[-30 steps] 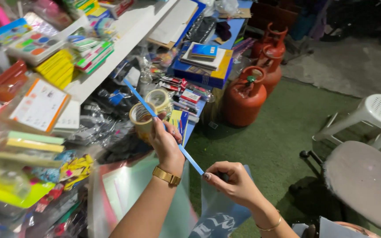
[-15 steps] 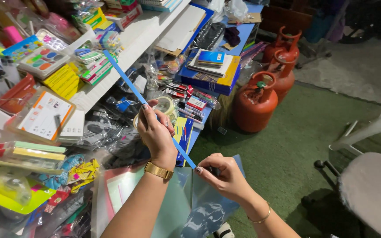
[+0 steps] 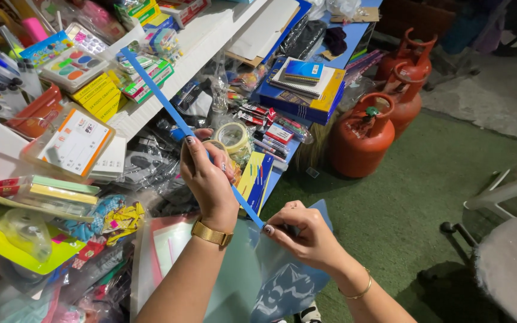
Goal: Assembling plastic report covers by sliding colored spines onto them.
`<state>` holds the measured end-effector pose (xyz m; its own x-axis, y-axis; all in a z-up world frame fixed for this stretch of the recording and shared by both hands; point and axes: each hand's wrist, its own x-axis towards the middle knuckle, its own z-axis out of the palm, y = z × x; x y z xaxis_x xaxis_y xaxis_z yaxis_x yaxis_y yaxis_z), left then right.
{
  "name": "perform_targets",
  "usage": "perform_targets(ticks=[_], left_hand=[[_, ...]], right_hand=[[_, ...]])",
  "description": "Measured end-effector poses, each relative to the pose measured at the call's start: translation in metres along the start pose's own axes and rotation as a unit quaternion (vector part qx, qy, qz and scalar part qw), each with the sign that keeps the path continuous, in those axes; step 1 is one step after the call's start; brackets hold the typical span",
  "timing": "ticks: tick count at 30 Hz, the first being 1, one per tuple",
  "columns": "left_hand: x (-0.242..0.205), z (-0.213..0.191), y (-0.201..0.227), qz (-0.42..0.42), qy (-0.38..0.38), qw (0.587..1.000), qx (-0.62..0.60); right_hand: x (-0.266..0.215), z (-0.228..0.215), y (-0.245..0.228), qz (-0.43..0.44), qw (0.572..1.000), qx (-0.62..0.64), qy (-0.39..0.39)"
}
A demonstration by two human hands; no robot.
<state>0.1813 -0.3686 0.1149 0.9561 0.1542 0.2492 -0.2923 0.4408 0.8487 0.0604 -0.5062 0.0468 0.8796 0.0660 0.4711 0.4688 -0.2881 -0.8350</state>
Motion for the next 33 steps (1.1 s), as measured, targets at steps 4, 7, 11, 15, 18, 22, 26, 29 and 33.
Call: perform_targets(ticks=[4,7,11,15,18,22,26,29,33], left_hand=[[0.004,-0.005,0.003,-0.031,0.015,0.999,-0.032],[0.005,-0.008,0.004,-0.063,0.039,0.996,-0.043],[0.009,-0.020,-0.005,-0.115,0.053,0.988,-0.093],[0.011,-0.031,-0.014,-0.188,0.068,0.965,-0.170],[0.011,-0.037,-0.019,-0.222,0.060,0.953,-0.199],[0.014,-0.048,-0.029,-0.253,0.046,0.937,-0.235],[0.013,-0.056,-0.032,-0.281,0.015,0.910,-0.304],[0.014,-0.058,-0.032,-0.299,0.000,0.891,-0.342],[0.013,-0.056,-0.028,-0.302,-0.021,0.879,-0.368]], right_hand=[[0.001,-0.004,-0.003,-0.016,1.000,-0.021,0.004],[0.002,-0.005,-0.007,-0.014,1.000,-0.005,0.000],[0.000,-0.004,-0.016,-0.040,0.999,0.006,-0.003],[-0.003,-0.002,-0.030,-0.047,0.998,0.022,0.019],[-0.003,-0.003,-0.043,-0.044,0.998,0.023,0.030],[-0.002,-0.004,-0.056,-0.058,0.998,0.015,0.018],[-0.003,-0.003,-0.063,-0.057,0.998,0.016,0.018],[-0.003,-0.001,-0.065,-0.056,0.998,0.019,0.024],[-0.003,0.005,-0.065,-0.034,0.998,0.039,0.023]])
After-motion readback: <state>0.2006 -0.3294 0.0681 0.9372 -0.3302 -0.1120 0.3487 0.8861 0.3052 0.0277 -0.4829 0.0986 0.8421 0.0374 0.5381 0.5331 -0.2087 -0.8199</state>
